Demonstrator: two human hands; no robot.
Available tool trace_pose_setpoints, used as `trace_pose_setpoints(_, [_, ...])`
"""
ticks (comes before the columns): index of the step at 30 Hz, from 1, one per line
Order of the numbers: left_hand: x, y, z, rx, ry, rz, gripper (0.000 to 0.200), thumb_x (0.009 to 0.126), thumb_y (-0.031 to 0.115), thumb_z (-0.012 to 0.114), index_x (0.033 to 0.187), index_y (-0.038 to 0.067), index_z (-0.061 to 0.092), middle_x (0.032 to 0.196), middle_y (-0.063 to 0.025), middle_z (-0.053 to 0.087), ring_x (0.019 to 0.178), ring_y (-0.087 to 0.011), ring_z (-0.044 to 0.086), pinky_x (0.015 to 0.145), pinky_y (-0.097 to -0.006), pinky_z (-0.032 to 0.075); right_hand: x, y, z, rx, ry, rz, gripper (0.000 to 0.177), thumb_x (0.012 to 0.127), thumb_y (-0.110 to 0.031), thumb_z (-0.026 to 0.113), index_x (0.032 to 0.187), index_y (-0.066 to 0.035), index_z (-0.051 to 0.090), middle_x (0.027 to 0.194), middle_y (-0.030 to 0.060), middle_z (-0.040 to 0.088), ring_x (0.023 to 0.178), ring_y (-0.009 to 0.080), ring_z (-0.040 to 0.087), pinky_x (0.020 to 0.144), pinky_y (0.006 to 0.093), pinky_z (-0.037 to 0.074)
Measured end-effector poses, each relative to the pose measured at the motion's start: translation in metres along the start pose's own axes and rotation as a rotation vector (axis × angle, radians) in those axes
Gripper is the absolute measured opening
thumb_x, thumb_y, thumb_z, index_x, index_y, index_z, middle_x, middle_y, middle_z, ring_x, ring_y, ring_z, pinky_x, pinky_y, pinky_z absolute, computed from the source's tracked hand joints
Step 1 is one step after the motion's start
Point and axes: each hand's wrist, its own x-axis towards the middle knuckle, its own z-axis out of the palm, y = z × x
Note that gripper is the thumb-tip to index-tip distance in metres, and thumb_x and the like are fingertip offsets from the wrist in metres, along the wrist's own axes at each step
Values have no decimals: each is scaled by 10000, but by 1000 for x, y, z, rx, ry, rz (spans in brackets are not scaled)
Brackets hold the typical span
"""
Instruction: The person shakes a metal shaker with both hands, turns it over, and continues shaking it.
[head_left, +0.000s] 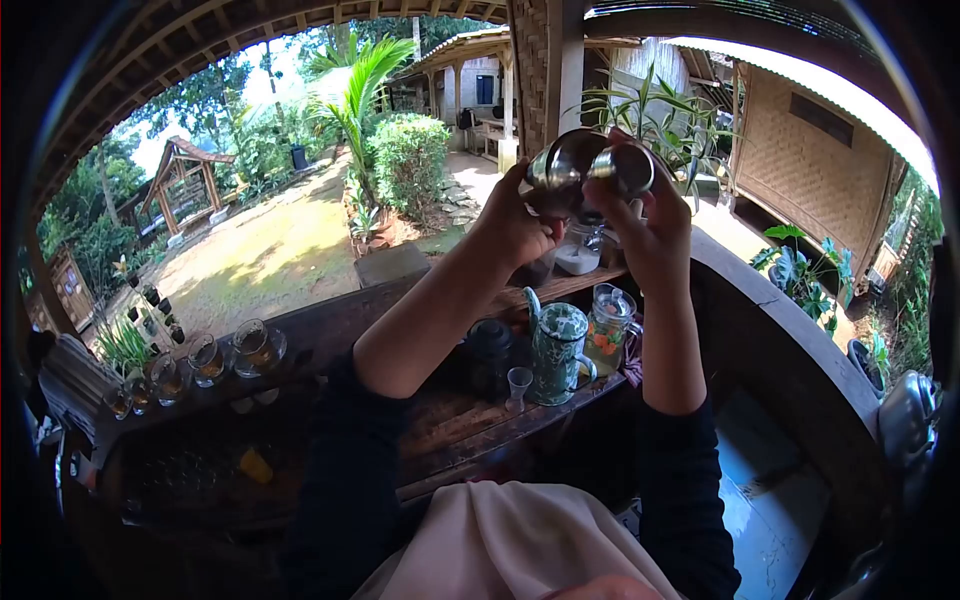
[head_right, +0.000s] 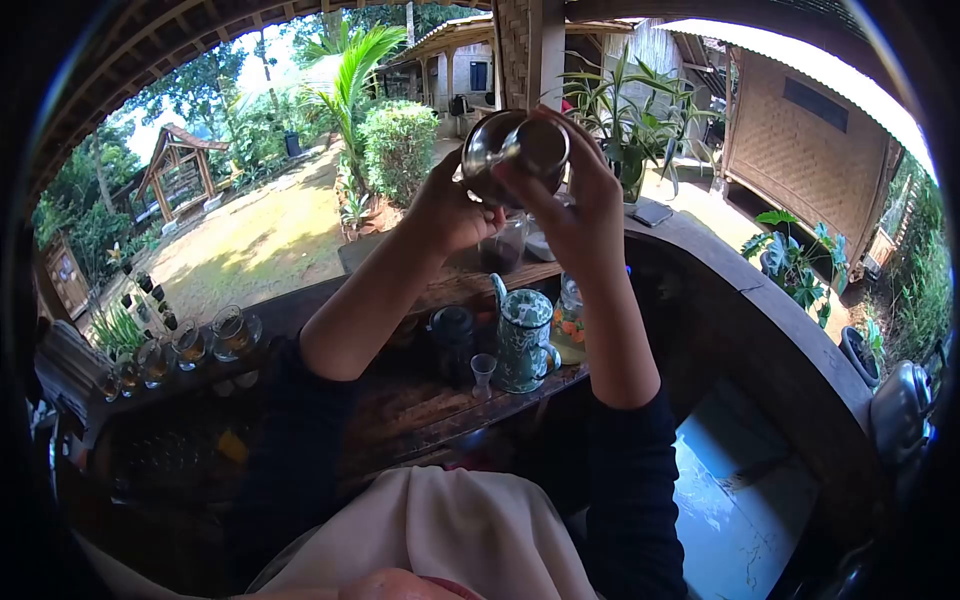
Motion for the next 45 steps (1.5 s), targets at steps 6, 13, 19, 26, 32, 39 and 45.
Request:
trace_pose_setpoints(6, [-71,-26,19,-10,-716,172,443,992,383,366,1255,45,482,1251,-143,556,1140,-250,549,976,-412,439,-35,-31,24,88,255,-1163,347,751,-200,750,1069,-246,617,1101,-12,635,1124,229,552,1031,478,342])
trace_pose_setpoints(13, [-1,-17,3,-150,252,-137,451,932,486,440,1121,92,551,1043,-107,588,983,-212,545,830,-344,446,-7,49,11,99,128,-210,507,769,-315,698,1129,15,562,1193,203,577,1121,340,548,954,422,427])
trace_pose_setpoints(19, [-82,-29,21,141,-441,111,529,939,404,508,1355,113,360,1199,-126,566,1120,-251,569,968,-433,434,-56,-43,21,81,475,-1115,319,733,-284,759,1012,-268,604,1077,-188,586,1059,130,529,985,362,315])
trace_pose_setpoints(26, [-19,-1,-46,-110,-310,8,513,960,462,400,1298,79,434,1271,-155,515,1152,-279,535,989,-455,435,-26,38,41,34,13,-708,499,839,-343,671,1193,-31,508,1271,175,520,1142,350,525,970,462,410])
trace_pose_setpoints(32, [-96,-4,-73,133,-406,297,536,947,452,415,1335,81,410,1236,-157,549,1145,-292,543,1006,-440,428,-57,-22,72,100,-182,-532,343,704,-117,741,1038,-76,674,1128,102,630,1101,277,573,900,335,456])
trace_pose_setpoints(39, [-196,-3,-107,-145,-672,400,683,841,380,666,1360,36,386,1330,-229,467,1147,-299,550,916,-452,494,-155,-59,184,815,518,-1063,337,695,-234,739,1009,-258,618,1051,-99,635,1020,161,596,909,409,369])
trace_pose_setpoints(45, [-231,40,-192,-494,628,428,466,934,426,421,1113,21,568,991,-115,655,933,-260,642,836,-412,533,-132,-47,263,728,-316,337,527,596,-225,817,1034,-5,622,1090,180,601,1065,353,569,875,411,467])
